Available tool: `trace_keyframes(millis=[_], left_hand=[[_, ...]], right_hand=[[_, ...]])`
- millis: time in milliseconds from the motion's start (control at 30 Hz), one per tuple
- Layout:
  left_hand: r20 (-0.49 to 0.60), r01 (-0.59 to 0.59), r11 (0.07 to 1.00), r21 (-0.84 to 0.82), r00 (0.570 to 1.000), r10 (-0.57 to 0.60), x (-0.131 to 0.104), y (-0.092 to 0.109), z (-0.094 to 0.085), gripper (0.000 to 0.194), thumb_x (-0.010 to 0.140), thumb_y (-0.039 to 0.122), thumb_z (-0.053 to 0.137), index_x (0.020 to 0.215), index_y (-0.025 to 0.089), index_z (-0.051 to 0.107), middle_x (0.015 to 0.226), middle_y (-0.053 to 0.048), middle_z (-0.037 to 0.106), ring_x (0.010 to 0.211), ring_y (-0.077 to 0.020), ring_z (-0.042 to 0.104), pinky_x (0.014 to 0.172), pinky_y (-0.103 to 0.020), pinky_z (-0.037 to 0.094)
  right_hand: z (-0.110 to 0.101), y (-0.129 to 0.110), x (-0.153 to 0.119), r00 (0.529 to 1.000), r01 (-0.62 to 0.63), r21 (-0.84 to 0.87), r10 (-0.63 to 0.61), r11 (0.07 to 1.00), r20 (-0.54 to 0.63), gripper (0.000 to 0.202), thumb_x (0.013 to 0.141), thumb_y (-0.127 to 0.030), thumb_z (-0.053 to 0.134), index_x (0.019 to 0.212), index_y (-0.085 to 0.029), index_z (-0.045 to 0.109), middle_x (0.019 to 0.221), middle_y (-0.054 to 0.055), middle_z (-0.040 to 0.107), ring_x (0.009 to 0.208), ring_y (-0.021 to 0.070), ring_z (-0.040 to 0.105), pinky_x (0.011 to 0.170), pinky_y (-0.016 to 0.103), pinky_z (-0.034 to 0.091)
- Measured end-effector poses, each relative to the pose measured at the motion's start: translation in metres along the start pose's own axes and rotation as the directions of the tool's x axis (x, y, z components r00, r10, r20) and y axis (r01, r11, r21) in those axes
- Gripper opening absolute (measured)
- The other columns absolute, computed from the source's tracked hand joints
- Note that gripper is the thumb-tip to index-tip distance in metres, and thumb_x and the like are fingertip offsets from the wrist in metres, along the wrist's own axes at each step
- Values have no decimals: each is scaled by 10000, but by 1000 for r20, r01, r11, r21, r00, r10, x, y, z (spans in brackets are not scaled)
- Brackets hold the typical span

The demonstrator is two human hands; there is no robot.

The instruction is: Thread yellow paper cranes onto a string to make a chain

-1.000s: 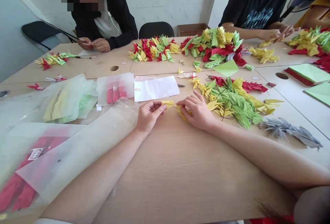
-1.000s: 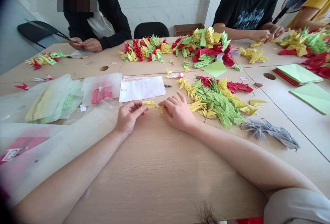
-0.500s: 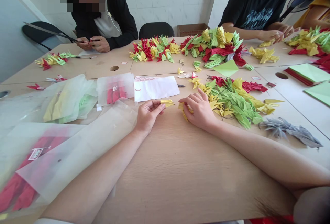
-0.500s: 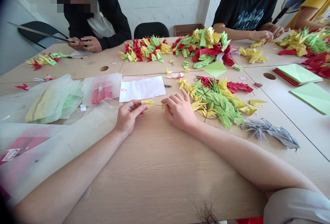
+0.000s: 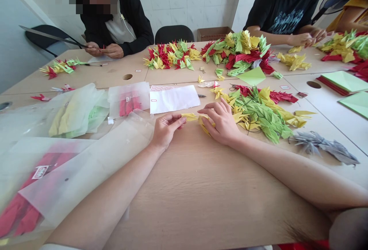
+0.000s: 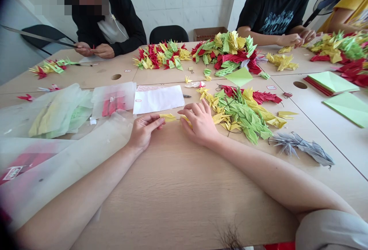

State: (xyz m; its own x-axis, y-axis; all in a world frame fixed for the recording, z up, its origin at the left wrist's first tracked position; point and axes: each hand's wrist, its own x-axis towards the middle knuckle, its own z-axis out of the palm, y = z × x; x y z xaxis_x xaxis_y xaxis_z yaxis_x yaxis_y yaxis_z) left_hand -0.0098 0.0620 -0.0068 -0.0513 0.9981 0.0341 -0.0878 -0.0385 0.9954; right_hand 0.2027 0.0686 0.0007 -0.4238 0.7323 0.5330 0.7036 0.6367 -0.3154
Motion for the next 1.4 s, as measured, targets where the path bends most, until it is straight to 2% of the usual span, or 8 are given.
trace_keyframes(millis=[100,267,567,833,1000,1133,1233,1400], left_hand=[[73,16,999,33,997,-18,-2,1,0,213,655,325,845,733,158,740,696,-17,706,643,-122,592,630,-242,477],[221,-6,998,68,975,-10,-4,4,0,240,681,350,831,767,158,715,756,-15,695,714,-137,608,699,-257,488],[373,-39,990,132,928,-14,-6,11,-3,221,814,386,711,761,174,736,751,-25,682,729,-155,598,724,-271,475],[314,-114,975,193,948,49,-11,12,1,204,797,383,728,748,190,767,708,-32,703,680,-165,609,671,-276,485],[344,-179,963,202,933,102,-16,13,7,186,823,360,710,832,187,776,823,-52,746,755,-185,654,687,-277,502],[317,-271,922,277,932,178,-18,14,8,171,830,334,702,793,179,763,791,-51,744,719,-174,645,658,-267,491],[324,-282,915,290,928,184,-17,15,7,183,823,346,705,770,175,746,766,-52,728,710,-174,630,655,-269,486],[389,-153,968,201,919,64,-13,12,4,239,847,406,673,799,173,688,749,-29,666,717,-157,617,685,-259,498]], right_hand=[[0,-1,-1,998,43,97,-46,994,33,247,953,-376,544,1141,-231,611,1164,95,606,1142,262,548,1182,580,149],[5,1,-1,993,87,274,-106,958,58,126,976,-292,499,929,-219,590,1081,75,612,1049,224,561,1153,530,240],[-5,-6,5,990,71,479,-122,875,76,282,1029,-294,368,803,-210,515,1020,78,601,1025,210,565,1092,450,335],[-10,-24,0,996,-91,372,92,924,14,205,975,-388,525,961,-201,608,956,75,641,919,217,590,848,371,459],[-6,-29,2,980,-200,465,186,863,75,191,906,-371,636,838,-193,627,857,43,675,821,195,622,777,332,462],[-7,-27,5,977,-212,449,205,868,65,192,897,-330,651,766,-191,635,780,10,679,775,177,615,895,372,417],[-11,-23,8,975,-218,486,171,846,140,211,909,-349,629,782,-185,663,789,15,692,778,175,613,905,370,422],[-14,-15,13,902,-414,643,199,644,382,387,917,-500,558,828,-148,691,720,11,667,633,138,575,595,255,435]])
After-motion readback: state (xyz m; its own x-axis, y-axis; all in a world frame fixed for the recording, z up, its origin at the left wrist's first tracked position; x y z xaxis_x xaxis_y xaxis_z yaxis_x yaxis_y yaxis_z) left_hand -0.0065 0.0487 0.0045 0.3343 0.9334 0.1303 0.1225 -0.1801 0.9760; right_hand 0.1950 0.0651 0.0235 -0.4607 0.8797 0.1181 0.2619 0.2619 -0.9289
